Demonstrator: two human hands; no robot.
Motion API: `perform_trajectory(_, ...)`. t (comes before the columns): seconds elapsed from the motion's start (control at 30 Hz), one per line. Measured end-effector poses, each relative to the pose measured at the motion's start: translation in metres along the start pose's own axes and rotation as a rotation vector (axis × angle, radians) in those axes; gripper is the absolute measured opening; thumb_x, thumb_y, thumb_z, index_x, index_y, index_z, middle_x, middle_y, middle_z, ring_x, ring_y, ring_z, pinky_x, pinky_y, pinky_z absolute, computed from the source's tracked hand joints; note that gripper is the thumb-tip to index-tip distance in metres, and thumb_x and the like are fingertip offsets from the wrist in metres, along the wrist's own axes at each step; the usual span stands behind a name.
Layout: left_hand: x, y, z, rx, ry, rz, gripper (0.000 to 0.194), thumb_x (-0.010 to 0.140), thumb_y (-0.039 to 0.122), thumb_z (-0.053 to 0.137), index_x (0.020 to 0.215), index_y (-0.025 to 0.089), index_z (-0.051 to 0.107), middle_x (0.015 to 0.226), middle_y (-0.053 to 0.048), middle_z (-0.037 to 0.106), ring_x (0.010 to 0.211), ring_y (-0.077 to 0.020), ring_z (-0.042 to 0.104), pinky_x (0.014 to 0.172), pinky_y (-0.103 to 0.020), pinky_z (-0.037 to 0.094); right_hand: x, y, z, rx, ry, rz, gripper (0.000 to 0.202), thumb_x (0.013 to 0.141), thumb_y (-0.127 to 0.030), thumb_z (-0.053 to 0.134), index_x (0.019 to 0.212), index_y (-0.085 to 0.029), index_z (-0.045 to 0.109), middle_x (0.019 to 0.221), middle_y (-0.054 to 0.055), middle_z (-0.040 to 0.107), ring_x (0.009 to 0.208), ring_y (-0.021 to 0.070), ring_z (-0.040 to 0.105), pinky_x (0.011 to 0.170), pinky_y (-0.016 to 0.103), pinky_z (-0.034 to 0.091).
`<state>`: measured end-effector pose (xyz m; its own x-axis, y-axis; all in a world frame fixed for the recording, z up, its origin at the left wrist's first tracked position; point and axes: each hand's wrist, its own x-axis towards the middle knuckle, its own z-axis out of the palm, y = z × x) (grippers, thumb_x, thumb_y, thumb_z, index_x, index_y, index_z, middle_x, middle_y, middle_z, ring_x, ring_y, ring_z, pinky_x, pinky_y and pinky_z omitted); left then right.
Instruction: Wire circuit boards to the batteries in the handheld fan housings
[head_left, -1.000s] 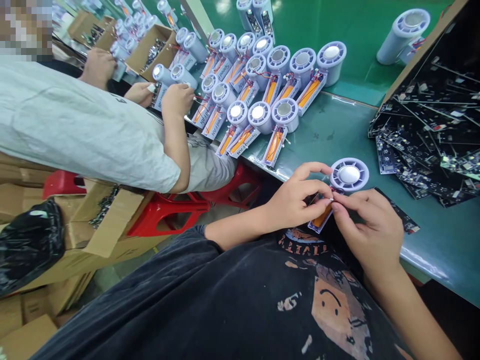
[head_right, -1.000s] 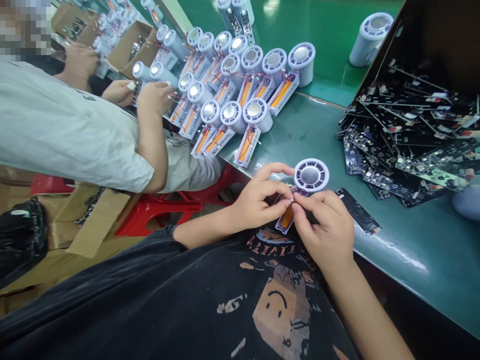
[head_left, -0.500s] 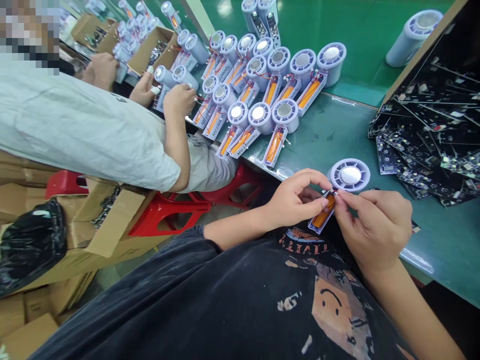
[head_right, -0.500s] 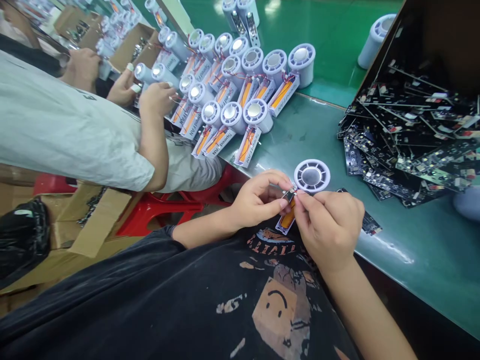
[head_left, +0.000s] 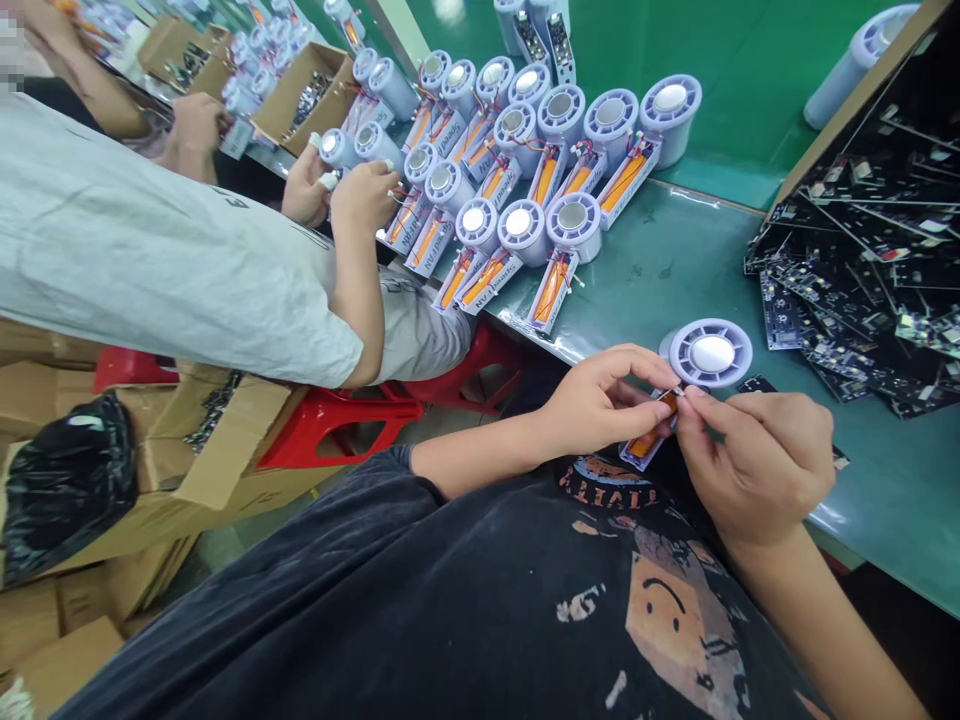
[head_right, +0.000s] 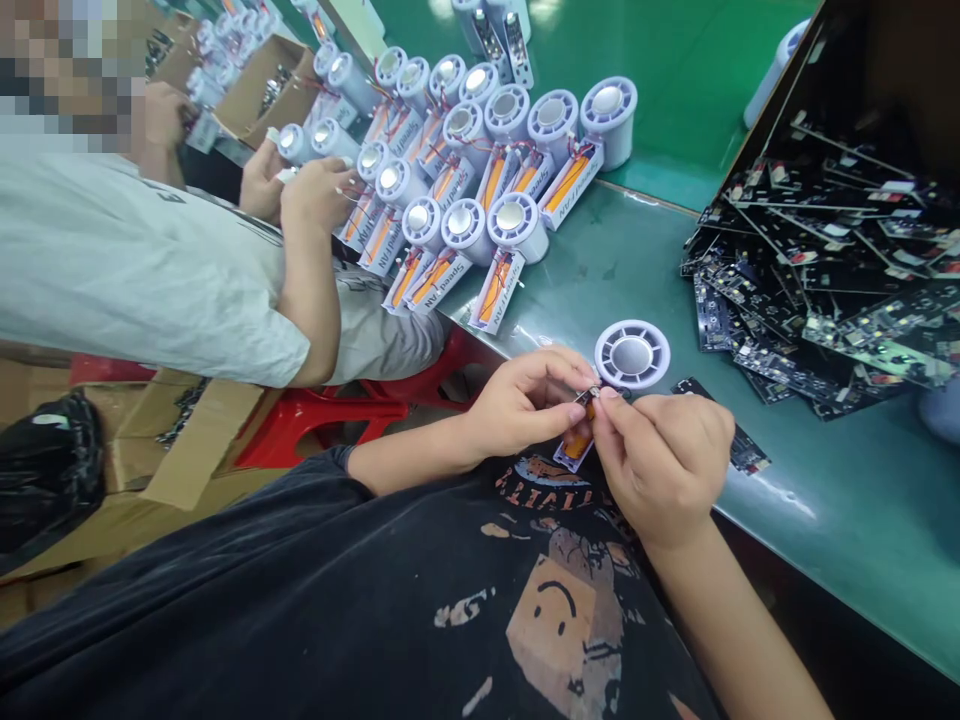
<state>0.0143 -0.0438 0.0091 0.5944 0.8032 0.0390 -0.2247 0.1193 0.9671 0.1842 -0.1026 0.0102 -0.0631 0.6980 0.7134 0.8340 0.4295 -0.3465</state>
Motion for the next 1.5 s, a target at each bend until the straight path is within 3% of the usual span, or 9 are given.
perform_trajectory(0.1, 0.0, 0.001, 0.002, -0.157, -0.024, -0.121, 0.034, 0.083, 0.04, 0.078, 0.097, 0.017, 0.056, 0.101, -0.002, 0.062, 0.064, -0.007, 0.068, 0.055, -0.019, 0.059, -0.001, -0.001, 0.001, -0.005, 0.015, 0.009, 0.02, 0.083, -0.014, 0.071, 0.095, -0.03, 0.067, 0.069, -0.002, 0.064, 0.064, 0.0173, 0.058, 0.066, 0.036, 0.042)
perform_trajectory(0.27, 0.0, -0.002, 0.003, -0.19, -0.016, -0.193, 0.043, 0.08, 0.046, 0.08, 0.099, 0.018, 0.054, 0.092, -0.001, 0.065, 0.065, -0.0091, 0.07, 0.054, -0.019, 0.058, 0.002, -0.002, 0.002, 0.005, 0.017, 0.023, 0.021, 0.082, -0.013, 0.072, 0.093, -0.03, 0.067, 0.069, -0.002, 0.064, 0.063, 0.0169, 0.058, 0.065, 0.036, 0.041)
perform_trajectory(0.57, -0.001, -0.006, 0.002, -0.065, -0.006, -0.063, 0.034, 0.084, 0.041, 0.076, 0.101, 0.017, 0.057, 0.113, -0.004, 0.059, 0.063, -0.004, 0.067, 0.056, -0.017, 0.059, 0.003, -0.004, -0.002, 0.016, -0.023, 0.051, 0.019, 0.081, -0.012, 0.073, 0.089, -0.027, 0.065, 0.072, 0.001, 0.065, 0.067, 0.0186, 0.059, 0.065, 0.037, 0.043)
perform_trajectory(0.67, -0.003, -0.008, 0.002, -0.064, -0.02, -0.067, 0.034, 0.084, 0.041, 0.076, 0.101, 0.018, 0.058, 0.114, -0.005, 0.058, 0.068, -0.0064, 0.069, 0.057, -0.018, 0.061, 0.004, -0.004, -0.003, 0.081, -0.03, 0.079, 0.018, 0.082, -0.012, 0.072, 0.089, -0.027, 0.066, 0.071, 0.0, 0.065, 0.065, 0.017, 0.06, 0.064, 0.036, 0.045)
perform_trajectory(0.9, 0.0, 0.001, -0.007, 0.066, -0.152, -0.047, 0.02, 0.082, 0.027, 0.075, 0.095, 0.016, 0.065, 0.107, -0.004, 0.058, 0.076, -0.0101, 0.072, 0.062, -0.019, 0.062, 0.013, 0.012, -0.016, 0.342, -0.257, 0.268, 0.006, 0.086, -0.025, 0.073, 0.089, -0.028, 0.068, 0.077, 0.0, 0.061, 0.067, 0.0154, 0.058, 0.054, 0.031, 0.042)
perform_trajectory(1.07, 0.005, 0.005, -0.01, 0.001, -0.258, -0.094, 0.019, 0.08, 0.026, 0.075, 0.091, 0.015, 0.064, 0.102, -0.004, 0.06, 0.072, -0.0104, 0.072, 0.06, -0.02, 0.062, 0.015, 0.017, -0.016, 0.378, -0.235, 0.364, 0.018, 0.082, -0.037, 0.078, 0.087, -0.028, 0.063, 0.08, 0.003, 0.059, 0.064, 0.0164, 0.049, 0.052, 0.032, 0.037)
perform_trajectory(1.3, 0.005, 0.002, -0.006, 0.1, -0.081, 0.018, 0.026, 0.086, 0.037, 0.072, 0.101, 0.018, 0.064, 0.109, -0.005, 0.056, 0.067, -0.0059, 0.064, 0.059, -0.021, 0.056, 0.008, 0.006, -0.016, 0.297, -0.146, 0.509, 0.022, 0.081, -0.036, 0.077, 0.089, -0.026, 0.059, 0.079, 0.003, 0.056, 0.068, 0.0171, 0.049, 0.059, 0.034, 0.041)
perform_trajectory(1.4, 0.0, -0.006, 0.002, 0.138, 0.048, 0.101, 0.036, 0.09, 0.05, 0.066, 0.11, 0.02, 0.06, 0.113, -0.007, 0.056, 0.083, -0.0114, 0.063, 0.074, -0.028, 0.058, 0.008, -0.007, -0.019, 0.444, -0.367, 0.388, 0.02, 0.089, -0.039, 0.067, 0.078, -0.024, 0.058, 0.067, -0.001, 0.054, 0.058, 0.0135, 0.048, 0.052, 0.029, 0.038)
perform_trajectory(1.5, -0.006, -0.019, 0.013, 0.113, 0.082, 0.15, 0.059, 0.093, 0.072, 0.045, 0.125, 0.023, 0.05, 0.128, -0.012, 0.052, 0.111, -0.0228, 0.063, 0.093, -0.038, 0.058, 0.008, -0.015, -0.015, 0.402, -0.495, 0.414, 0.02, 0.087, -0.04, 0.067, 0.079, -0.022, 0.062, 0.062, -0.003, 0.055, 0.052, 0.0123, 0.049, 0.048, 0.026, 0.036)
